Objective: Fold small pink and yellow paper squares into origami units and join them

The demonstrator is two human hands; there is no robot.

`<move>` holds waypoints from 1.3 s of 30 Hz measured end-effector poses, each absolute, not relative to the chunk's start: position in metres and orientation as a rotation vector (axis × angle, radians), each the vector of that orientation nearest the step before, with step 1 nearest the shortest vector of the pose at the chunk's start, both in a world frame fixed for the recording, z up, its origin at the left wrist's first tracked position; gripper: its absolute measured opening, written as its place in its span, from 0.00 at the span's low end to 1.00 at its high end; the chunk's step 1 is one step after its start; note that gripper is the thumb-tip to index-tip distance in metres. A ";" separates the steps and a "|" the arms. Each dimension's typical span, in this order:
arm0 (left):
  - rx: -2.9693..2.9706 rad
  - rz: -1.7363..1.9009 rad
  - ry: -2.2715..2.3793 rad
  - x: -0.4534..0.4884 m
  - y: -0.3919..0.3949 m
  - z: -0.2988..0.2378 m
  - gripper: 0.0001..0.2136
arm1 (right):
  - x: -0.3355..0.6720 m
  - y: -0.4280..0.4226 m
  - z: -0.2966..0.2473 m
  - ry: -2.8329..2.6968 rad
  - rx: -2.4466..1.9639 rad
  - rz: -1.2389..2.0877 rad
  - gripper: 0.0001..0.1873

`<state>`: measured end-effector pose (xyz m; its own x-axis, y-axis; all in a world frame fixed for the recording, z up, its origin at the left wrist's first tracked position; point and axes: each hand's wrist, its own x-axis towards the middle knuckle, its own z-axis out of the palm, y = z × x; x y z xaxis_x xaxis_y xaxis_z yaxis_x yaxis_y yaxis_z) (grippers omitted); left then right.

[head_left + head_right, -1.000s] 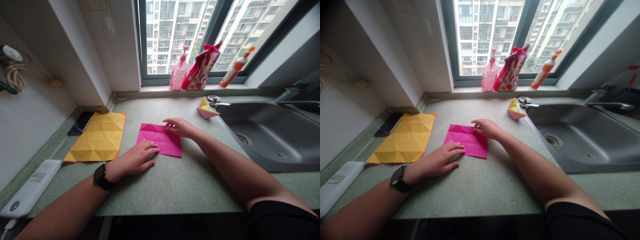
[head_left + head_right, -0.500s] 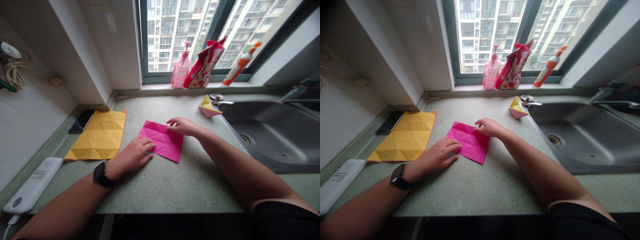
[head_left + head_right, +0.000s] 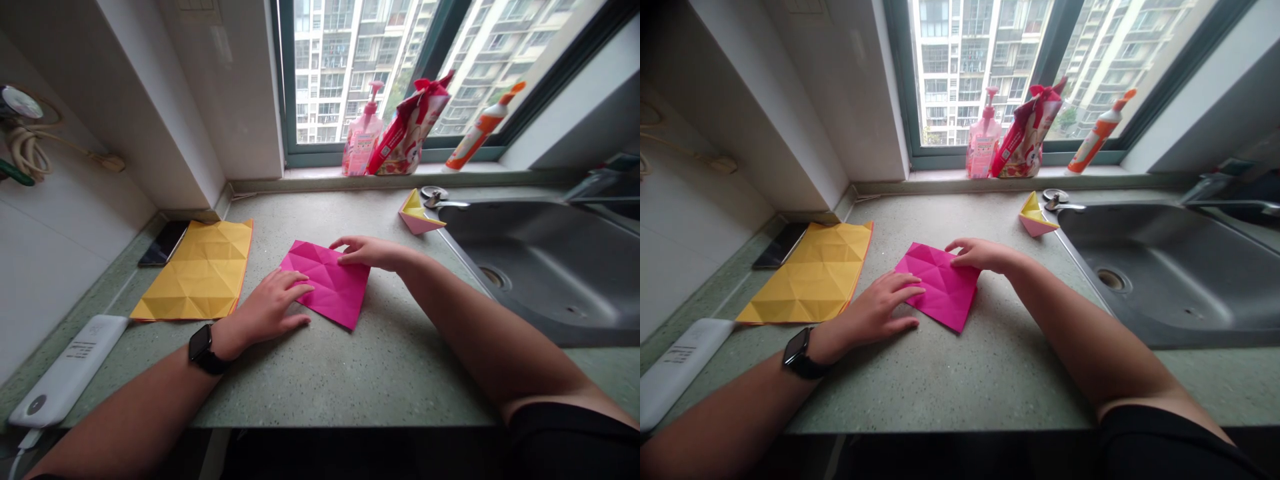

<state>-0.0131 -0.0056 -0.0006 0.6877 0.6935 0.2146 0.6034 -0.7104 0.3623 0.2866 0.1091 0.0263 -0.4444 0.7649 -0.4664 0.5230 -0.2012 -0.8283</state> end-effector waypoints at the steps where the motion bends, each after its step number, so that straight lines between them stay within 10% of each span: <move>1: 2.648 0.519 1.012 -0.014 -0.005 -0.001 0.24 | 0.287 0.109 0.028 -1.774 -1.473 1.767 0.29; 15: 2.708 0.615 1.065 -0.009 -0.004 0.004 0.05 | 0.277 0.096 0.032 -1.791 -1.191 1.855 0.22; 25: 2.657 0.503 1.187 -0.012 -0.002 -0.003 0.05 | 0.288 0.098 0.044 -2.612 -1.560 1.118 0.51; 31: 2.463 0.696 1.248 -0.012 -0.002 -0.003 0.05 | 0.294 0.097 0.057 -2.700 -1.200 0.915 0.18; 39: 2.263 0.808 1.226 -0.011 -0.005 0.005 0.06 | 0.286 0.066 0.070 -2.827 -0.965 1.000 0.26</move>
